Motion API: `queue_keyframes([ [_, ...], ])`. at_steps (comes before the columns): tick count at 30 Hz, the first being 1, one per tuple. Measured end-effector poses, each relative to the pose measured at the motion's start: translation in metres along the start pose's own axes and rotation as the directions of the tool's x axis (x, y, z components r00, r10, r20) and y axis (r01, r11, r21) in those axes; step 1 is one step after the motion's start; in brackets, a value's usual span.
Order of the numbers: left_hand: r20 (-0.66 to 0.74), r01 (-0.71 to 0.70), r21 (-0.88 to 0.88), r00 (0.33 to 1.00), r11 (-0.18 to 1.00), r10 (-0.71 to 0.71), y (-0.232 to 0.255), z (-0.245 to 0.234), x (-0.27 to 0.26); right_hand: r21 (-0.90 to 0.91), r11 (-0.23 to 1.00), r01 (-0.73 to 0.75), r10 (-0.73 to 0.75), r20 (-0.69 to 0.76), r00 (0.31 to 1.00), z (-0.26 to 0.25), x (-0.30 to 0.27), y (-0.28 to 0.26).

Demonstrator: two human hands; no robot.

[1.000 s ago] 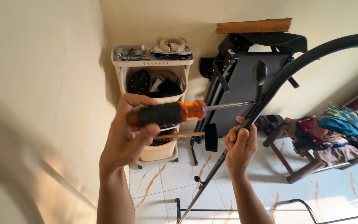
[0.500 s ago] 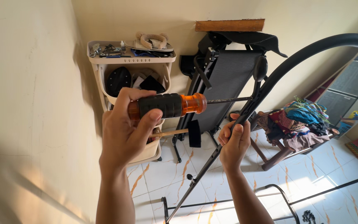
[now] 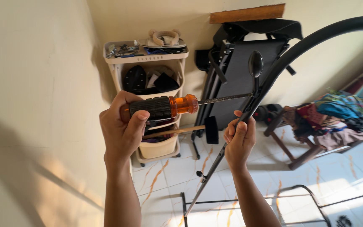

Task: The person assembles a metal frame by inserting plastic feet into the ends of the vertical poles and tightening them with a screwdriver. The person handles the frame, plastic feet, and screwdriver throughout the process.

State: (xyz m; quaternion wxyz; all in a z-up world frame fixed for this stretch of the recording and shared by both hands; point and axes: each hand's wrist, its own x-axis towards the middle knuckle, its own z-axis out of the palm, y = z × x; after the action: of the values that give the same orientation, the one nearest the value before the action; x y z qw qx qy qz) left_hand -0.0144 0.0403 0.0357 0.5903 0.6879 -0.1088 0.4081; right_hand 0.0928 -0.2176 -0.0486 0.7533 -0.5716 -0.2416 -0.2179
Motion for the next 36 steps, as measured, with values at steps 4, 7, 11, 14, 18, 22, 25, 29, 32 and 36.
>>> queue_keyframes([
  [4,0.132,-0.168,-0.201,0.972,0.965,0.196,0.014,-0.007,-0.003,0.001,1.000,0.009,-0.009,-0.018,1.000,0.002,0.002,0.004],
  [7,0.201,-0.016,-0.210,0.978,0.978,0.059,0.015,-0.013,-0.003,0.062,0.998,0.009,-0.010,0.015,1.000,0.004,0.001,0.010],
  [11,0.081,-0.011,-0.097,0.997,0.995,0.019,0.001,-0.008,0.000,0.057,0.998,0.007,-0.008,0.016,1.000,0.005,-0.001,0.014],
  [14,0.003,-0.054,0.021,0.999,0.998,0.054,-0.005,-0.001,-0.004,0.049,0.999,0.015,-0.017,0.022,1.000,0.004,-0.002,0.015],
  [18,0.090,-0.138,0.028,0.987,0.990,0.135,0.004,-0.003,-0.015,0.022,1.000,-0.006,0.005,0.027,1.000,0.006,0.001,0.016],
  [22,0.039,-0.106,0.038,0.994,0.994,0.105,0.005,-0.012,-0.029,0.022,1.000,-0.010,0.008,0.056,0.998,0.011,0.001,0.015],
  [25,-0.033,-0.196,0.001,0.980,0.981,0.196,-0.006,-0.012,-0.028,-0.034,0.999,0.019,-0.018,0.048,0.999,0.013,-0.001,0.015],
  [29,-0.078,-0.102,-0.052,0.992,0.993,0.097,-0.007,-0.009,-0.020,-0.008,1.000,0.022,-0.022,0.036,0.999,0.011,-0.002,0.016],
  [32,0.045,-0.178,0.049,0.983,0.983,0.176,0.006,-0.004,-0.016,-0.031,0.999,0.036,-0.035,0.035,0.999,0.006,0.002,0.018],
  [36,-0.002,-0.117,-0.001,0.993,0.993,0.117,0.015,0.001,-0.014,-0.033,0.999,0.041,-0.039,0.052,0.998,0.009,0.001,0.018],
])
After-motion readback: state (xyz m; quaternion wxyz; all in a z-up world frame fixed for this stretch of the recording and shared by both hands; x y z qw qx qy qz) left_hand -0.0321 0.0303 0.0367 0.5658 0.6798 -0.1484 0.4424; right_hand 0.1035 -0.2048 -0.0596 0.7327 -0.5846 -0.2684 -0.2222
